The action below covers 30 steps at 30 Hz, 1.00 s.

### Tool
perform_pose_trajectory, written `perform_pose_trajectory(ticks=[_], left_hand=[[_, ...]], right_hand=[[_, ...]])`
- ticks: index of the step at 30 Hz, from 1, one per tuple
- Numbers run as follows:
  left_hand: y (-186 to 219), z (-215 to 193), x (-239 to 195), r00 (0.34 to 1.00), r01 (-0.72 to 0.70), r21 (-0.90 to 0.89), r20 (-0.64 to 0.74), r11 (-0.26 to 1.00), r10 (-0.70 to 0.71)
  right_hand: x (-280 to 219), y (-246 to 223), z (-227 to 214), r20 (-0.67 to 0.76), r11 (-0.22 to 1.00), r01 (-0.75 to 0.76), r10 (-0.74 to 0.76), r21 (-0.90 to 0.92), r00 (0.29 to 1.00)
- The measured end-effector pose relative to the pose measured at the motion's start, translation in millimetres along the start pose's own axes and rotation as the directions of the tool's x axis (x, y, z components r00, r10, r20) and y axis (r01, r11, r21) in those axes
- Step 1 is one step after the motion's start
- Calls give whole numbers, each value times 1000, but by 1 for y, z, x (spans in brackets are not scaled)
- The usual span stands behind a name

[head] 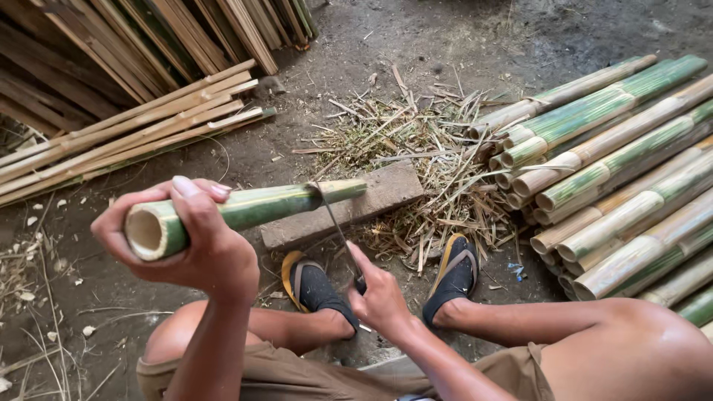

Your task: The person sits on the ground and uses a knife to shave and shape the end of bamboo poles. They repeatedly rotate the bamboo and scrape the surface to create a tapered point, then place the finished piece aside and pick up a new one.

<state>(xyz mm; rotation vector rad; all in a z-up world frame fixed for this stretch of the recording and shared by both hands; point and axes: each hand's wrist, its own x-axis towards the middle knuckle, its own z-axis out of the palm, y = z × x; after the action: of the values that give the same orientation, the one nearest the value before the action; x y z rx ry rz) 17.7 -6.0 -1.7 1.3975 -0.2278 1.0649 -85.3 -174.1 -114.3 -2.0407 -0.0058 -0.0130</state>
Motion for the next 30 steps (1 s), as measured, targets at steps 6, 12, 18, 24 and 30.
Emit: perform_pose_trajectory(ticks=[6, 12, 18, 24, 30], left_hand=[[-2, 0, 5, 999, 34, -5, -10, 999, -34], [-10, -8, 8, 999, 42, -87, 24, 995, -40], [-3, -3, 5, 996, 67, -80, 55, 995, -63], [-4, -4, 10, 994, 102, -160, 49, 982, -96], [-11, -10, 19, 994, 102, -179, 57, 979, -94]], right_hand=[[-30, 6, 0, -54, 928, 369, -366, 54, 929], [19, 85, 21, 99, 863, -497, 505, -94, 858], [-6, 58, 4, 110, 971, -239, 236, 11, 965], [-1, 65, 25, 50, 978, -205, 203, 36, 978], [15, 176, 15, -5, 906, -335, 346, -259, 938]])
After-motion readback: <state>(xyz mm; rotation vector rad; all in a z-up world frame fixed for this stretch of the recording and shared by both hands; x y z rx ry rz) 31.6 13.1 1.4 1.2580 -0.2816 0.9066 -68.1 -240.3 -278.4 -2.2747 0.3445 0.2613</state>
